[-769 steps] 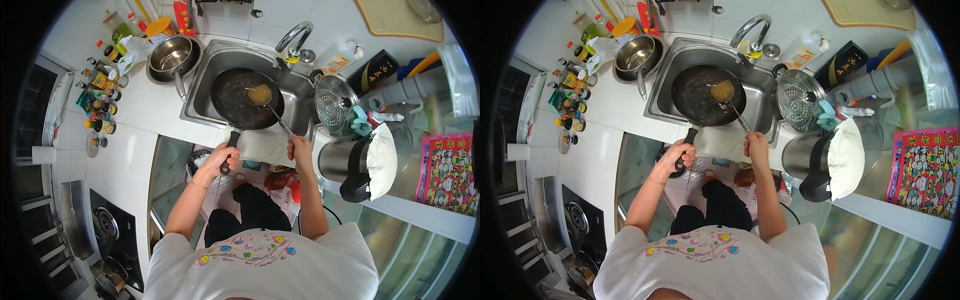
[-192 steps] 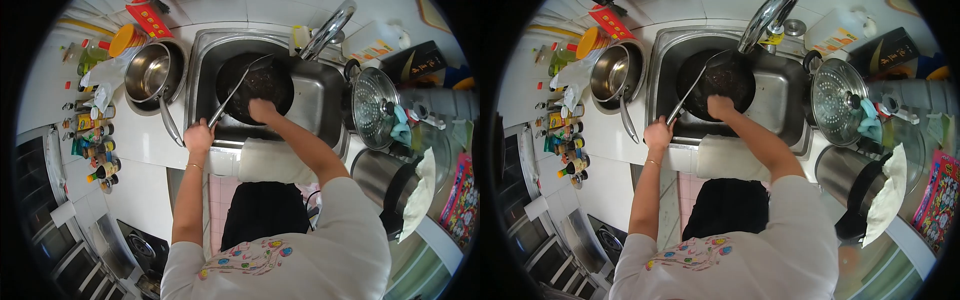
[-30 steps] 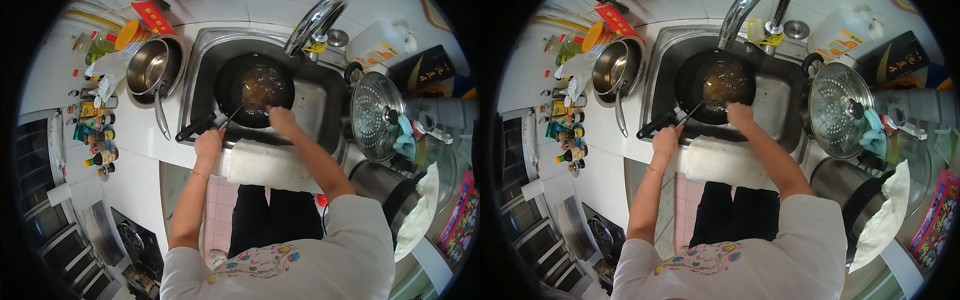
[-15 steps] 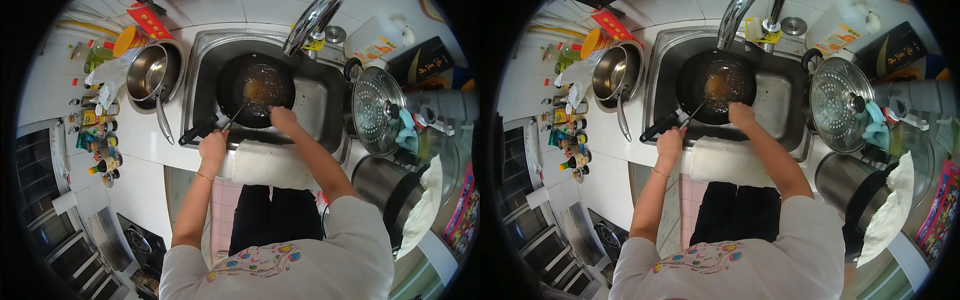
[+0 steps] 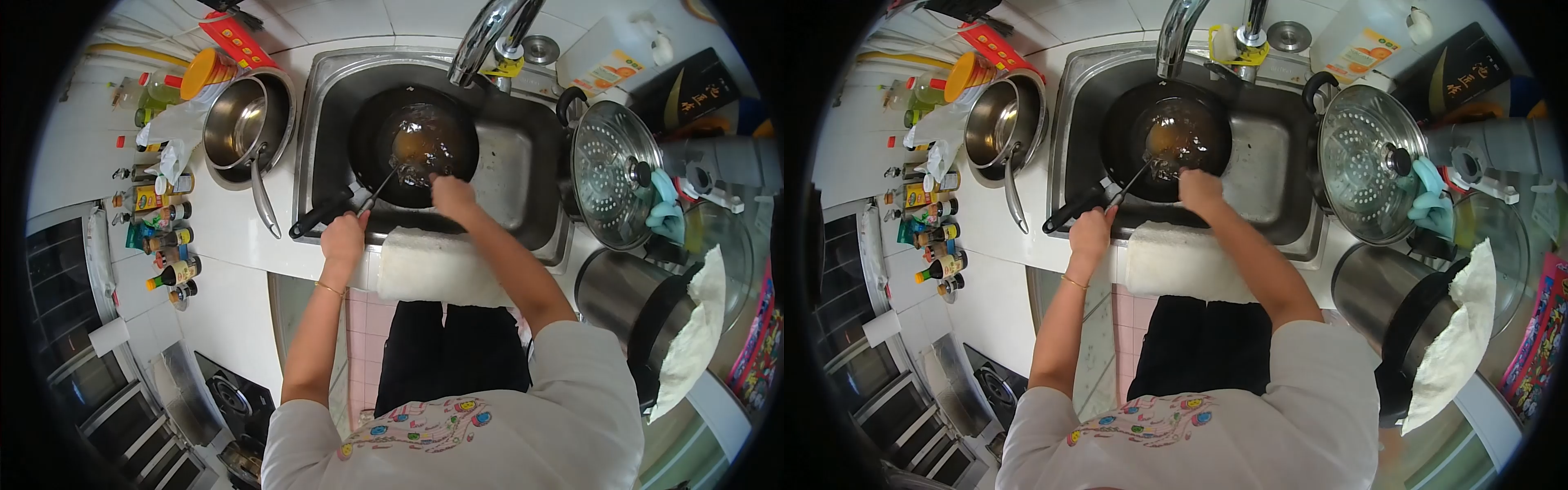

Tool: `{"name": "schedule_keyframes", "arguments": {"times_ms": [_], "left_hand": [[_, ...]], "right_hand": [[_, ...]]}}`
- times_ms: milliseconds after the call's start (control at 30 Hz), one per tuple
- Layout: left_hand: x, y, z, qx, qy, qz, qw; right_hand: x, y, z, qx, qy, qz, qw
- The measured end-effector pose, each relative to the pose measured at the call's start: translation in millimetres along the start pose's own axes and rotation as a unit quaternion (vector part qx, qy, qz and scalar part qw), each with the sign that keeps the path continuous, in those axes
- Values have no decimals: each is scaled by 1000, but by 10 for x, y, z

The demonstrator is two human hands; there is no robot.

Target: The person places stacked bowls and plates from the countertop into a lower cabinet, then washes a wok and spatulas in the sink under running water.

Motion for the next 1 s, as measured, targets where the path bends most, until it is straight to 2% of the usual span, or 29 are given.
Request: {"name": "schedule_keyframes", "arguments": {"times_ms": [67,233,267,333,467,533,633,733,767,800,900,1000], "left_hand": [[-20,-27,40,1,1,4,1000],[70,-159,58,30,36,26,999],[91,-182,74,35,38,29,998],[275,-283,153,36,32,39,998],[430,-418,218,73,68,46,994],[460,-501,187,68,78,60,993],[580,-591,122,79,90,66,991],[619,-617,44,80,98,79,989],[633,-614,38,76,99,81,989],[625,-615,42,73,102,82,989],[682,-624,44,65,103,93,988],[647,-612,61,64,112,93,987]], "right_hand": [[-156,260,174,-11,28,-45,999],[90,-169,59,-37,28,57,997],[73,-186,102,-55,10,29,998],[-11,-158,246,-58,58,24,996],[56,-364,119,-6,60,40,997],[230,-575,58,3,52,104,993],[36,-353,267,17,89,56,994],[97,-421,70,39,67,70,995],[225,-549,-46,54,66,121,989],[272,-583,-140,49,21,114,992],[94,-403,160,45,85,73,993],[171,-500,53,74,57,96,991]]}}
Point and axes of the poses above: each hand's wrist, its own x-axis away from the middle knuckle, its own z-axis out of the back of the hand, y = z × x, the point moved 9 cm from there along -x, towards the middle knuckle, and after that the axes turned 5 degrees about -x, right-handed, at the moved point
